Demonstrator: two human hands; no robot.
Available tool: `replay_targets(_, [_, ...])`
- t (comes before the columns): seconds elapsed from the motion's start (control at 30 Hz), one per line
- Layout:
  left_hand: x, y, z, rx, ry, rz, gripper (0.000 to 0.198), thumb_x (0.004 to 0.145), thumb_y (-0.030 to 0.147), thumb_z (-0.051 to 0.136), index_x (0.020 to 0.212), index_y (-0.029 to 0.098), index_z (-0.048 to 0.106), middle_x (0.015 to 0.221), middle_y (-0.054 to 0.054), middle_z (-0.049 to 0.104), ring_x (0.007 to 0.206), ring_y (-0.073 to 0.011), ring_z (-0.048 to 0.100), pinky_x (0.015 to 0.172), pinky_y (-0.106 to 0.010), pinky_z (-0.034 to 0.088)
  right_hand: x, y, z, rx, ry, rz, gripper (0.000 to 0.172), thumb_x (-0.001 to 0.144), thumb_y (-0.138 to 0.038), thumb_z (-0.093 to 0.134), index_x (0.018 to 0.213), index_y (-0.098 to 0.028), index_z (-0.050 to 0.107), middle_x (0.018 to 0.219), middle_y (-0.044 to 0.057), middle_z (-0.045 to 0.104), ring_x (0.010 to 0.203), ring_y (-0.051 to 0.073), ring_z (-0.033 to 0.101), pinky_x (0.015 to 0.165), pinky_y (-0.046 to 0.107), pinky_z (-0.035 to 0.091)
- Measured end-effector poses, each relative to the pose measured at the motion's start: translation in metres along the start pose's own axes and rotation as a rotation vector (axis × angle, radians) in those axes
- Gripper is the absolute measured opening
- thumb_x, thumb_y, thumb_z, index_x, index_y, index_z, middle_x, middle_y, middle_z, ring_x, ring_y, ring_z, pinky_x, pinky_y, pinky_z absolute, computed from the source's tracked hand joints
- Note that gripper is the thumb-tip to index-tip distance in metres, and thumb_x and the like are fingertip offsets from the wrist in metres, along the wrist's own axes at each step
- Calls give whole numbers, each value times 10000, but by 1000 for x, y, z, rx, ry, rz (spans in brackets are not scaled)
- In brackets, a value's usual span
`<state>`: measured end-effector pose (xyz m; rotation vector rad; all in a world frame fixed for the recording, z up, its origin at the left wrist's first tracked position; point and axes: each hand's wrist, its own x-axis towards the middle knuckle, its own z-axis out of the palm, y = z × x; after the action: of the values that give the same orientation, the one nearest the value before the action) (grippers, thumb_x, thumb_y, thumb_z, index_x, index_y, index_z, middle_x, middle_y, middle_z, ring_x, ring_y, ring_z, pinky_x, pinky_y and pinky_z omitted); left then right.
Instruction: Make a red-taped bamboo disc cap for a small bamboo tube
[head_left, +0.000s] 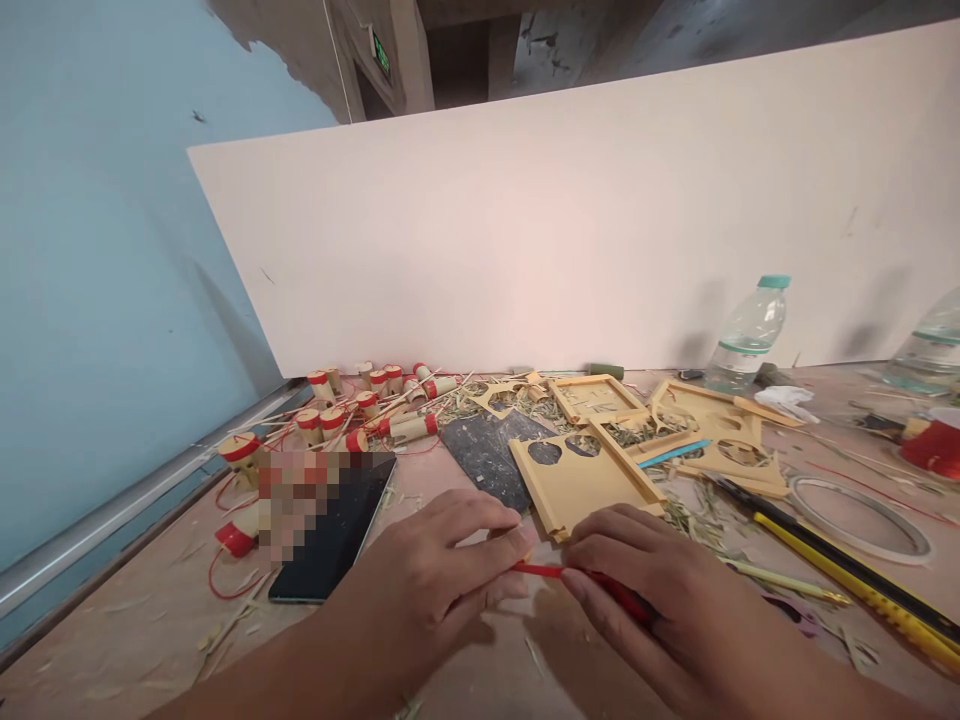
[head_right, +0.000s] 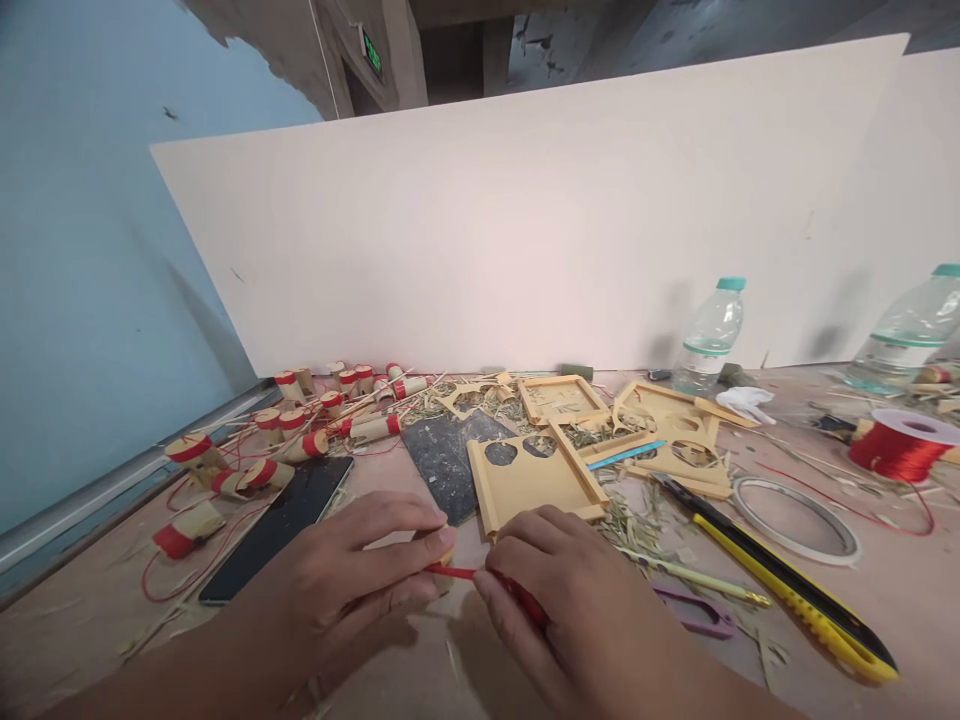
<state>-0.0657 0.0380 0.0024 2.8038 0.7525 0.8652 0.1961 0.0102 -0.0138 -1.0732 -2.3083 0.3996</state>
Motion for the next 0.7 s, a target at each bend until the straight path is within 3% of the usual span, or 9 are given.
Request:
replay_targets(0.17, [-1, -1, 4, 45, 56, 34, 234, 1083, 152, 591, 1263, 200, 733, 1221, -85, 784, 1090, -210, 733, 993, -301, 585, -2, 2, 3, 7, -24, 59, 262, 1095, -200, 479, 1022, -250, 725, 995, 68, 738, 942, 273, 676, 828, 424, 543])
replay_targets(0.5, [1, -6, 9, -168, 113, 21, 187, 1050, 172, 696, 1200, 221, 796, 1202, -57, 808, 1116, -163, 758, 1031, -215, 569, 9, -2, -7, -16, -59, 123, 247, 1085, -199, 482, 982, -234, 704, 965, 70, 732, 916, 284, 687, 794, 425, 532])
replay_targets(0.7, [2, -5, 9, -137, 118, 14, 207, 1066, 193, 668, 1224, 247, 792, 1205, -51, 811, 1113, -192, 763, 1021, -260, 597, 8, -2, -5, -36, -67, 125, 273, 1090, -220, 462, 963, -233, 703, 974, 78, 730, 935, 297, 684, 802, 443, 532])
